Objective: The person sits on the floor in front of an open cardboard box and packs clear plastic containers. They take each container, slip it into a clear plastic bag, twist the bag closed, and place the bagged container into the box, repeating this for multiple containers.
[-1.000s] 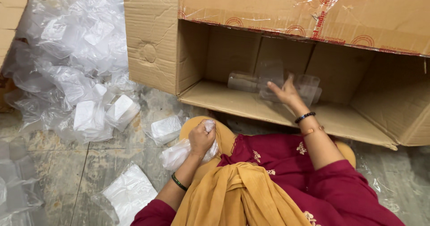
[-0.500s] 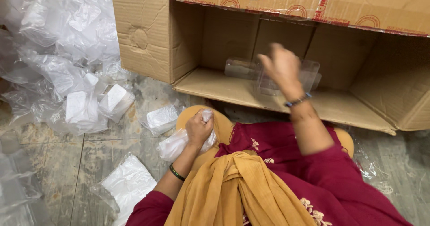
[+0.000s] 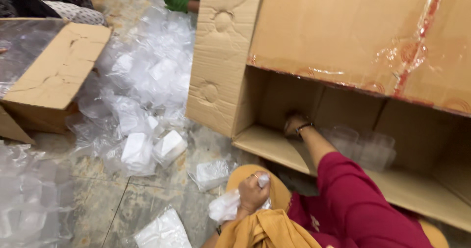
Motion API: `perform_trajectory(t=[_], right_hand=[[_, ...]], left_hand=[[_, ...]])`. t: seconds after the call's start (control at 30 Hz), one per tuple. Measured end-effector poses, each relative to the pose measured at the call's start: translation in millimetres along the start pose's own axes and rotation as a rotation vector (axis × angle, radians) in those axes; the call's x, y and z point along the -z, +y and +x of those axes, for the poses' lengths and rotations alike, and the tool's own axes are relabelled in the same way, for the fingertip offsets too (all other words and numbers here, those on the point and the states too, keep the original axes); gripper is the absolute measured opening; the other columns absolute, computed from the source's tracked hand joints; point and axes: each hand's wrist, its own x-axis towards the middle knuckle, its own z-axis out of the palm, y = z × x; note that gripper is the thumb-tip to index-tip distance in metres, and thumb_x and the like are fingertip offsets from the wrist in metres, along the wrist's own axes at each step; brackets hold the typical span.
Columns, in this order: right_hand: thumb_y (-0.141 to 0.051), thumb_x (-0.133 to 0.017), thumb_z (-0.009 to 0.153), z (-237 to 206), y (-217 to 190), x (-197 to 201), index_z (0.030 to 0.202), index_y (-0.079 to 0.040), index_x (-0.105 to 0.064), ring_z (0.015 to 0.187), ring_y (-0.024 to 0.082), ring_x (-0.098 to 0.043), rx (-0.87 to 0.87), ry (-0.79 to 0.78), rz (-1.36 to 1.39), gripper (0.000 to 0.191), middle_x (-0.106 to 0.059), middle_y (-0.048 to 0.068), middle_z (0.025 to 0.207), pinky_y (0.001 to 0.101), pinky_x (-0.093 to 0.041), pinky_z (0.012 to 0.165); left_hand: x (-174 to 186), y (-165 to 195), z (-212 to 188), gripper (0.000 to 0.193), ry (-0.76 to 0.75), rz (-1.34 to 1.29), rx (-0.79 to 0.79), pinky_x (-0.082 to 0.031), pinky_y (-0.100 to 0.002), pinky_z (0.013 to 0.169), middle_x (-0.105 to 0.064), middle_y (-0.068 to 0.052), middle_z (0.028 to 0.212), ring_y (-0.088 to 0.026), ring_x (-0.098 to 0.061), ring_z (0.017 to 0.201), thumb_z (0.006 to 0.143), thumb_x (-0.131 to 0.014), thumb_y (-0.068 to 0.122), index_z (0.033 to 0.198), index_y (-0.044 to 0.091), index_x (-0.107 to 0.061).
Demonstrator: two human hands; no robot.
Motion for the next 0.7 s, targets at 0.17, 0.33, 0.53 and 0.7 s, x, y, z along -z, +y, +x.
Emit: perform_trajectory(t=[0.17,0.33,0.53,0.7], right_hand=[[-0.047,-0.086,0.06,7,5,-4,0.126,-0.02,-0.072,0.13,0.036,-0.054,0.016,-0.001,-0.029,0.073,-0.063,0.014,0.137,0.0521,-0.044,0.111],[-0.049,-0.093,0.056,5,-3,9,0.133,-0.009,-0.062,0.14,0.042,-0.037,0.077,0.102,-0.009,0.092,-0.048,0.02,0.147,0.0609,-0.033,0.113],[-0.044,-0.09,0.071,-79,33,41,0.117,-0.002,-0.069,0.1,0.029,-0.072,0.381,0.749,0.884,0.066,-0.074,0.013,0.108,0.0402,-0.055,0.085],[-0.042,-0.093,0.071,-185,119,38,0.126,-0.003,-0.06,0.098,0.018,-0.061,0.095,0.796,0.987,0.075,-0.068,0.011,0.11,0.0343,-0.054,0.083]], left_hand=[[1,12,8,0.009,-0.028,0.005,0.024,-0.053,-0.044,0.055,-0.071,-0.01,0.07,-0.033,-0.07,0.063,0.082,-0.077,0.02,0.088,0.016,-0.07],[2,13,9,0.011,-0.02,0.046,0.024,-0.052,-0.045,0.054,-0.07,-0.011,0.069,-0.035,-0.069,0.063,0.082,-0.077,0.022,0.087,0.016,-0.07],[-6,-7,-2,0.013,-0.015,0.064,0.019,-0.054,-0.046,0.058,-0.072,-0.013,0.075,-0.036,-0.07,0.069,0.081,-0.076,0.024,0.09,0.015,-0.072],[-10,-34,-6,0.027,-0.078,0.158,0.077,-0.054,-0.047,0.059,-0.071,-0.016,0.074,-0.039,-0.069,0.069,0.083,-0.078,0.037,0.085,0.01,-0.074]])
